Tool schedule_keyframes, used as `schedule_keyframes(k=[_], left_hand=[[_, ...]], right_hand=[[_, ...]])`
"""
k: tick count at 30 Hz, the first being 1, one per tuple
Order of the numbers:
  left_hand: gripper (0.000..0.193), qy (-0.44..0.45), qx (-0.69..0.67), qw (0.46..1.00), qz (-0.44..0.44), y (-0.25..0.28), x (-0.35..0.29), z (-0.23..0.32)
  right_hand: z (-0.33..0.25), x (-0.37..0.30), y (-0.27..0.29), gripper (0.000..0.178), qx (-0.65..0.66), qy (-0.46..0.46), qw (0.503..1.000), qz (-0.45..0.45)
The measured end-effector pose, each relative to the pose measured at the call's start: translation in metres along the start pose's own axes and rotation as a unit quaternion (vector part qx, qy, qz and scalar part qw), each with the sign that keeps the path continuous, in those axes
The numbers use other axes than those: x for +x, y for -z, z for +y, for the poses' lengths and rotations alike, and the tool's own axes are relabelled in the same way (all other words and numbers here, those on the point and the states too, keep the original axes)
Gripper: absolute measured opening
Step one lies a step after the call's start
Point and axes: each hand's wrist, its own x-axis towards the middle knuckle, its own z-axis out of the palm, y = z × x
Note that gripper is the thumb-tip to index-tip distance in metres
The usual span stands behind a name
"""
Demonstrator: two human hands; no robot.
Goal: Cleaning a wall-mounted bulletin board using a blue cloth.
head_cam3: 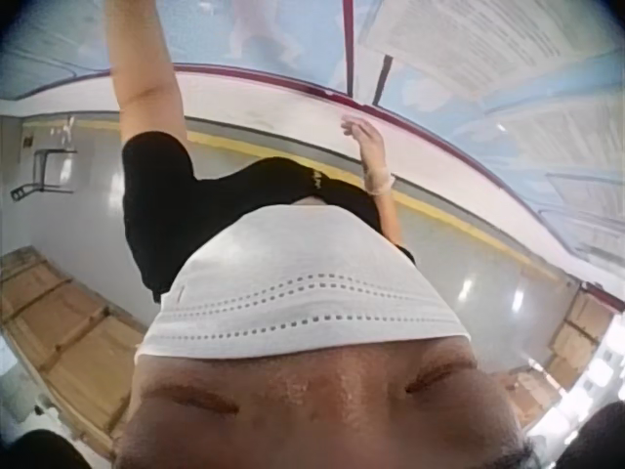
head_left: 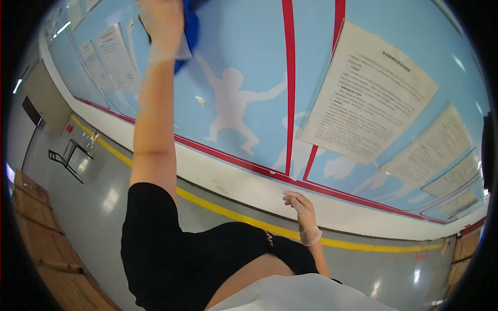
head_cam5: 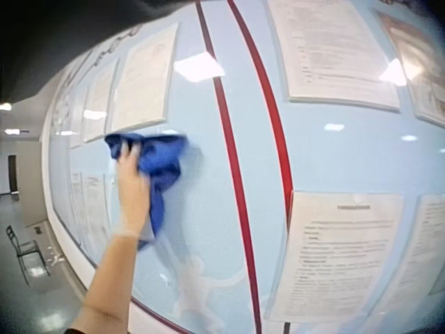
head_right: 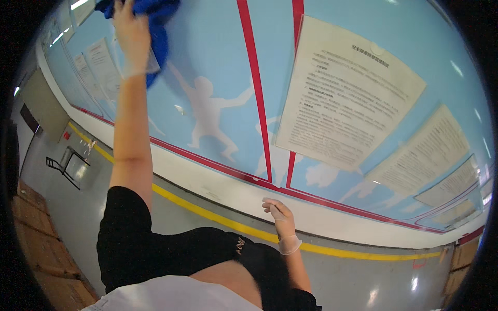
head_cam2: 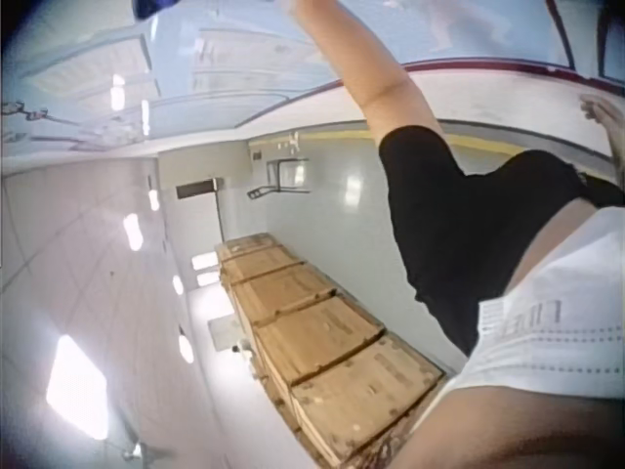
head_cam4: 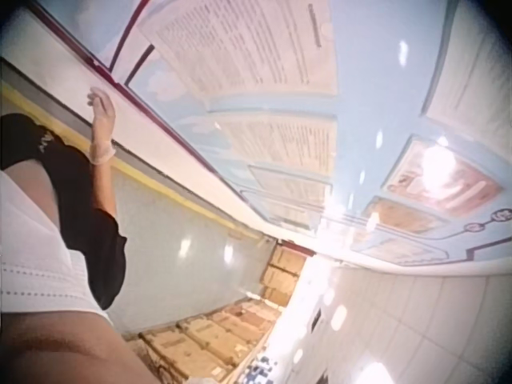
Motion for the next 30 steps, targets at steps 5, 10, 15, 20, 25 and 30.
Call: schedule_keyframes(k=[5, 10, 15, 20, 25, 30], left_hand=[[0.046, 0.095, 0.067, 0.992, 0.048, -0.046, -0.002, 0.056], [0.037, 0.114, -0.189, 0.971, -0.096, -0.027, -0.055, 0.134], [0.061, -0.213, -0.128, 0.945, -0.212, -0.006, -0.107, 0.183], [0.066, -0.284, -0.028, 0.937, -0.200, -0.002, -0.068, 0.110], [0.074, -0.127, -0.091, 0.973, -0.168, 0.002, -0.030, 0.003], [0.067, -0.014, -0.005, 0.998, -0.066, 0.009, -0.041, -0.102]], right_hand=[[-0.003, -0.010, 0.011, 0.026, -0.001, -0.009, 1.000, 0.025], [-0.003, -0.006, 0.014, 0.028, -0.021, -0.011, 1.000, 0.008], [-0.009, 0.006, 0.003, 0.026, -0.037, -0.014, 0.999, -0.023], [-0.002, 0.015, -0.022, 0.025, -0.044, -0.025, 0.997, -0.055], [-0.005, 0.011, -0.039, 0.028, -0.035, -0.045, 0.997, -0.047], [0.023, 0.016, -0.048, 0.028, -0.029, -0.058, 0.997, 0.051]])
